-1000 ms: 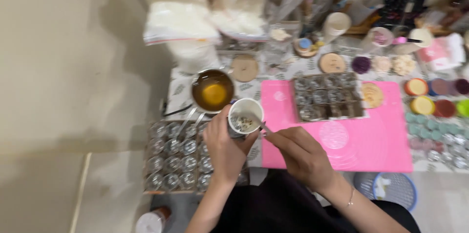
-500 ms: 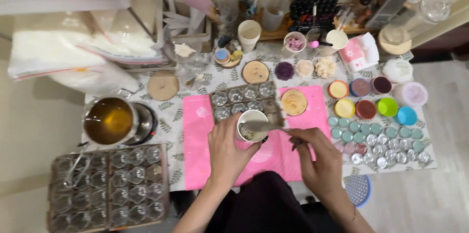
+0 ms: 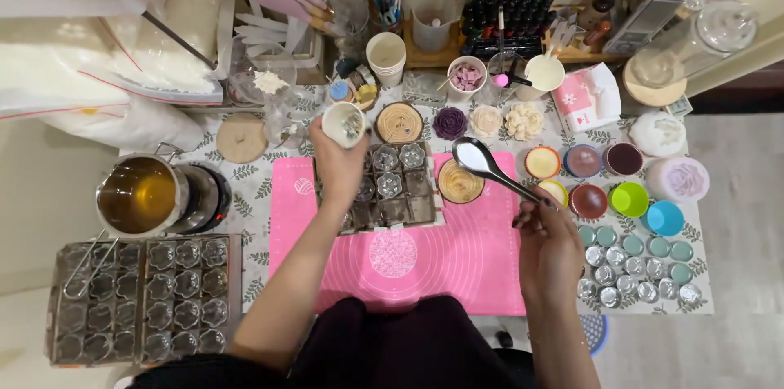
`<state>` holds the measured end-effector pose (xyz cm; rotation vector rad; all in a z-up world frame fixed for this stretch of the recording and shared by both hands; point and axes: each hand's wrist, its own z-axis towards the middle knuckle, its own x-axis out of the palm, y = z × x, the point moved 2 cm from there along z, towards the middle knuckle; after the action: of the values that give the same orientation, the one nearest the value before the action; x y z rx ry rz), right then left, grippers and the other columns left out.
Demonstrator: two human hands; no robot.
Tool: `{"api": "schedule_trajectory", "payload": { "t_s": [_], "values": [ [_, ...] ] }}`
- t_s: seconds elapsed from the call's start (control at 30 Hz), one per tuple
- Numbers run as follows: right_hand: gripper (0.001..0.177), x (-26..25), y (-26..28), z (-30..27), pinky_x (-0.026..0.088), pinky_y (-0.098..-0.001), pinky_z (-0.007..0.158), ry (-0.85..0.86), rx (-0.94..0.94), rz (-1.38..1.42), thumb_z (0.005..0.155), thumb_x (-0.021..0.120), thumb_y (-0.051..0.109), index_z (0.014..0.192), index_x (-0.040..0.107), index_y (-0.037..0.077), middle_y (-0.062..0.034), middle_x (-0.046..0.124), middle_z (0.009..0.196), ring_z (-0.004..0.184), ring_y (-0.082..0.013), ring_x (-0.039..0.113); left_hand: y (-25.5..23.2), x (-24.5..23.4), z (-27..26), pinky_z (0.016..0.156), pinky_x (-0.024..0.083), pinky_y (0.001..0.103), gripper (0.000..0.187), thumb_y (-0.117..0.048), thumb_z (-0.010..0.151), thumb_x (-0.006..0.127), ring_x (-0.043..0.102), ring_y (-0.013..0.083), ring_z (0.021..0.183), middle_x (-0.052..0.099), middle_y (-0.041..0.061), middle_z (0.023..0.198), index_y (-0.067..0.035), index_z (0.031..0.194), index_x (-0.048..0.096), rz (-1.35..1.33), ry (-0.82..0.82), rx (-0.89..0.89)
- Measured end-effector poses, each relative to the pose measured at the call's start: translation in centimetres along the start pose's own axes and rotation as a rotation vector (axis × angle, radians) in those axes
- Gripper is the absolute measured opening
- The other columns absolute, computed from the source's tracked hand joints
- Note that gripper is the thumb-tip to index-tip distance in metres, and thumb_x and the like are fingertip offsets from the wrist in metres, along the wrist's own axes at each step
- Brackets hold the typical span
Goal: Melting wax in a metal pot, preparing a paper cup with botanical elements, and pouring the melted wax into containers to create candles.
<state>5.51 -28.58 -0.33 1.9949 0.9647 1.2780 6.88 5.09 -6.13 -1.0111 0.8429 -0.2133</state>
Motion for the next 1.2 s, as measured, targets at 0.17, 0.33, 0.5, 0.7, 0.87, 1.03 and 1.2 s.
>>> {"api": "schedule_trajectory", "payload": {
  "t_s": [0.17,0.33,0.5,0.7,0.87,1.03,1.2],
  "values": [
    [0.028,-1.3,-0.1,2.0,0.048,-0.0341,0.082,0.032,0.003,-0.002,0.106,0.045,0.004,0.125,0.059,-0.01,-0.0127,0.065,0.098,0.086,-0.0187,0.057,1.5,1.6,2.7,0.101,0.047,0.046,0.078,-0.023,0.078,0.082,0.061,0.0379,0.12,0.062,0.022,0.129,-0.002,0.14,0.041,-0.048,-0.006,-0.093],
    [0.03,-1.0,0.4,3.0,0.048,-0.0335,0.081,0.073,0.043,-0.05,0.105,0.044,0.005,0.126,0.06,-0.009,-0.0115,0.065,0.098,0.085,-0.018,0.056,4.0,2.9,3.9,0.104,0.038,0.05,0.093,-0.043,0.069,0.087,0.056,0.041,0.115,0.069,0.022,0.113,-0.009,0.141,0.039,0.466,0.169,-0.305],
    [0.03,-0.3,0.0,3.4,0.047,-0.0334,0.081,0.101,0.052,-0.062,0.106,0.044,0.006,0.125,0.061,-0.009,-0.0123,0.064,0.096,0.084,-0.0181,0.056,3.2,2.9,4.1,0.111,0.031,0.051,0.098,-0.044,0.067,0.089,0.046,0.0428,0.128,0.067,0.022,0.118,-0.011,0.143,0.036,0.46,0.258,-0.339],
    [0.03,0.1,-0.7,3.0,0.048,-0.0329,0.08,0.074,0.067,-0.075,0.105,0.045,0.007,0.124,0.062,-0.009,-0.0113,0.064,0.095,0.083,-0.0173,0.056,2.8,-0.9,0.2,0.111,0.03,0.052,0.089,-0.04,0.079,0.083,0.038,0.0455,0.136,0.051,0.029,0.142,0.001,0.145,0.038,0.18,0.096,-0.243],
    [0.027,-1.1,-2.2,3.6,0.047,-0.0319,0.079,0.04,0.148,-0.012,0.107,0.047,0.009,0.12,0.063,-0.007,-0.0084,0.062,0.091,0.084,-0.0162,0.057,4.9,-5.7,-9.7,0.115,0.036,0.051,0.053,-0.014,0.098,0.056,0.049,0.0422,0.134,0.054,0.028,0.141,0.005,0.146,0.045,0.206,-0.034,-0.108],
    [0.027,-1.4,-3.7,3.9,0.046,-0.0319,0.08,0.094,0.193,-0.026,0.109,0.046,0.013,0.119,0.064,-0.005,-0.006,0.059,0.088,0.085,-0.0154,0.056,8.9,-7.6,-15.3,0.099,0.047,0.046,0.051,-0.012,0.095,0.059,0.059,0.0386,0.115,0.059,0.026,0.126,-0.001,0.145,0.05,0.187,0.079,-0.367],
    [0.029,0.4,-4.5,2.8,0.046,-0.033,0.08,0.125,0.227,-0.063,0.107,0.047,0.013,0.121,0.064,-0.005,-0.0055,0.059,0.088,0.084,-0.0155,0.056,9.7,-7.3,-14.6,0.08,0.057,0.04,0.045,-0.013,0.09,0.06,0.074,0.0305,0.087,0.074,0.018,0.096,-0.006,0.135,0.062,-0.016,0.079,-0.521]
  ]
}}
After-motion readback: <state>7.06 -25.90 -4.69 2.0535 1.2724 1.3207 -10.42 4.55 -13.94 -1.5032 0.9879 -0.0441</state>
